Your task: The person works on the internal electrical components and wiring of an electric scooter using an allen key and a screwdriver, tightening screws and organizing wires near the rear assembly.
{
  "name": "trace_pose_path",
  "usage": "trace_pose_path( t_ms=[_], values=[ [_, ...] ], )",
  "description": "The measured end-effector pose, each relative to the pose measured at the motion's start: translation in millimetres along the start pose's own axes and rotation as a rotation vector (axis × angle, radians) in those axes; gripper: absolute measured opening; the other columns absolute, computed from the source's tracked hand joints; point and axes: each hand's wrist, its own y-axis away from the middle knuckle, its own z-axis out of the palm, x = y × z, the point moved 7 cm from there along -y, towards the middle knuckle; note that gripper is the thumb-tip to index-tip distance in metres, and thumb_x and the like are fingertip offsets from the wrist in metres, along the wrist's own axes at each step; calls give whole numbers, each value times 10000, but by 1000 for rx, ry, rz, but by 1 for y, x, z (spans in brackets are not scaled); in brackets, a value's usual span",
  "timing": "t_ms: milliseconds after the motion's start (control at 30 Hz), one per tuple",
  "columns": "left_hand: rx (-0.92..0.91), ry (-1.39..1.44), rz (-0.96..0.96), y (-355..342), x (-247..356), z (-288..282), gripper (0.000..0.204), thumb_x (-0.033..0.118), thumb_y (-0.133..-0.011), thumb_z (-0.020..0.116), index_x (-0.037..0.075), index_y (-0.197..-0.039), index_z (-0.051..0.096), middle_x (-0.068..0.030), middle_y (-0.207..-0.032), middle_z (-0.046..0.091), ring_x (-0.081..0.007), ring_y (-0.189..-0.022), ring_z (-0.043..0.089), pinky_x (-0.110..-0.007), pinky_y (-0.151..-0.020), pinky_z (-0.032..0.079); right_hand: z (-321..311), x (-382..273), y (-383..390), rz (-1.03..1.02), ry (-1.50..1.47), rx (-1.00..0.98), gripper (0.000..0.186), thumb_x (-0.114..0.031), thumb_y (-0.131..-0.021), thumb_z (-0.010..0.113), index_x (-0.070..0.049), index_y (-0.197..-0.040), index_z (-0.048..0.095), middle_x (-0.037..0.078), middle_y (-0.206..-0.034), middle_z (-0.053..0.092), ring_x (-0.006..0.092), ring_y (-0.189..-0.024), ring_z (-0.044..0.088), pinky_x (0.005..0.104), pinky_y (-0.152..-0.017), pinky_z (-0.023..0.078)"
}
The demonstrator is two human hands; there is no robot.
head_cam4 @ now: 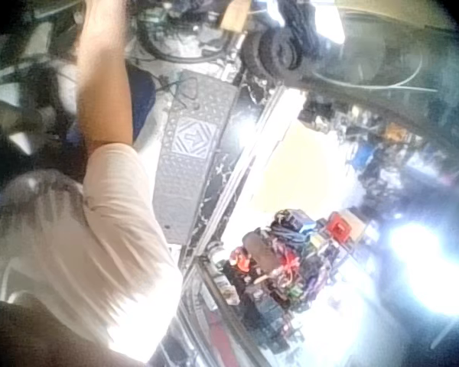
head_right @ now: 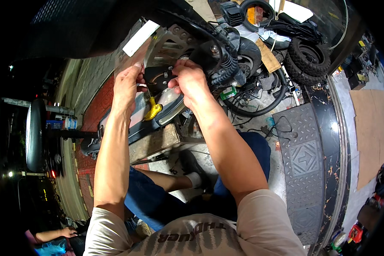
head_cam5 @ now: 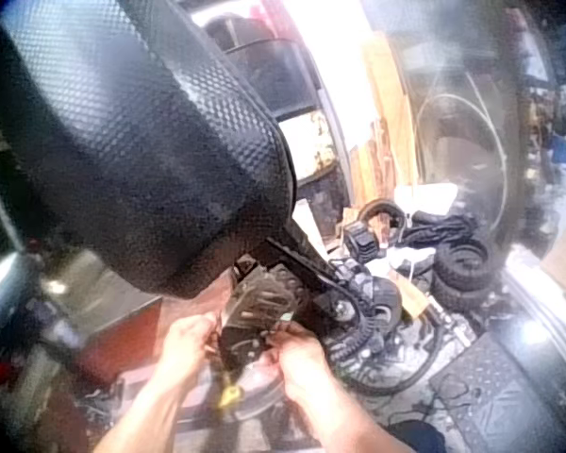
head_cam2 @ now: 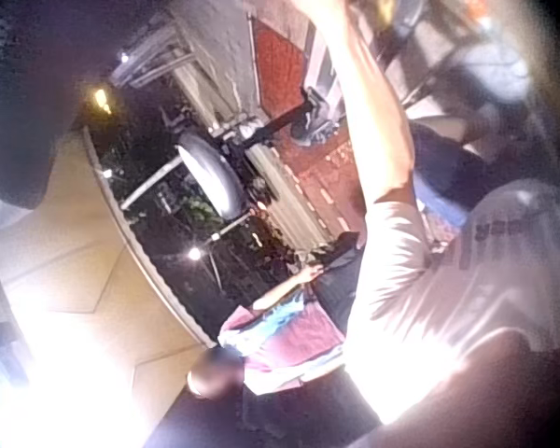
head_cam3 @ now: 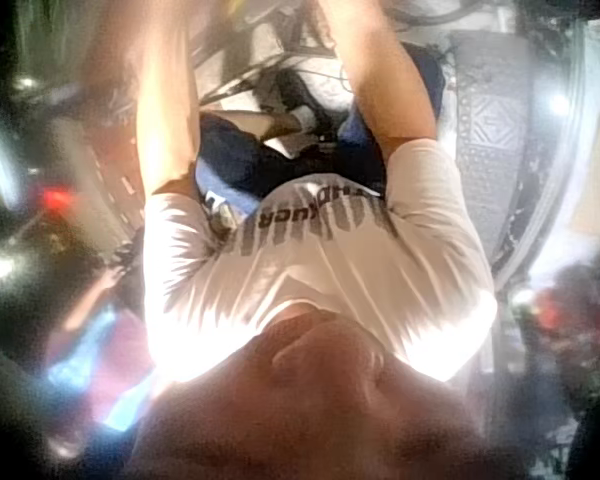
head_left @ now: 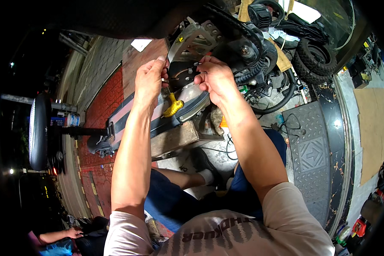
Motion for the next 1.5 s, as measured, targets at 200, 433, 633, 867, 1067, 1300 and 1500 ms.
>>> trace_pose_path(
  t_ms=[200,433,633,867,1067,1300,1500],
  values=[
    [3,16,13,-2,2,4,349,336,-1067,609,77,-845,683,30,-736,576,-90,-671,528,-280,-612,447,2,0,7,84,-90,-92,61,-57,-950,585,-91,-1000,597,33,-843,612,182,-572,656,263,-443,436],
    [16,20,22,0,-3,0,339,354,-1062,612,84,-873,691,40,-754,575,-90,-690,545,-279,-631,463,7,10,-3,88,-45,-168,125,-38,-955,623,-85,-1054,562,36,-860,621,196,-626,675,274,-483,477],
    [184,-260,288,-11,2,-7,313,289,-995,650,17,-846,696,23,-753,615,-104,-727,547,-278,-717,449,21,-19,30,-403,581,130,213,-99,-931,703,17,-1090,623,119,-920,707,194,-589,685,314,-556,545],
    [-226,503,145,-40,-19,21,317,158,-975,545,-40,-1138,731,-31,-930,685,-101,-828,568,-266,-796,482,31,-29,44,-419,1293,189,285,-294,-925,775,-10,-911,756,166,-768,747,334,-736,739,398,-703,561],
    [-141,246,209,-56,-35,28,404,256,-1025,480,-39,-1037,756,-89,-926,732,-162,-847,636,-328,-787,499,40,-16,35,-386,1208,235,294,-269,-991,710,-3,-873,748,108,-648,718,217,-599,705,371,-628,531],
    [-207,346,260,-57,-31,36,429,280,-1005,493,-64,-1019,749,-119,-880,738,-180,-811,647,-345,-743,501,36,-17,38,-528,1284,260,302,-246,-1007,708,8,-844,716,58,-582,617,125,-538,547,334,-549,450],
    [-332,557,146,-64,-41,46,421,248,-1001,482,-85,-1050,735,-108,-920,743,-163,-846,660,-317,-797,521,37,-18,42,-673,1352,288,305,-240,-986,732,9,-813,697,70,-561,520,133,-536,449,342,-532,406]
  ],
)
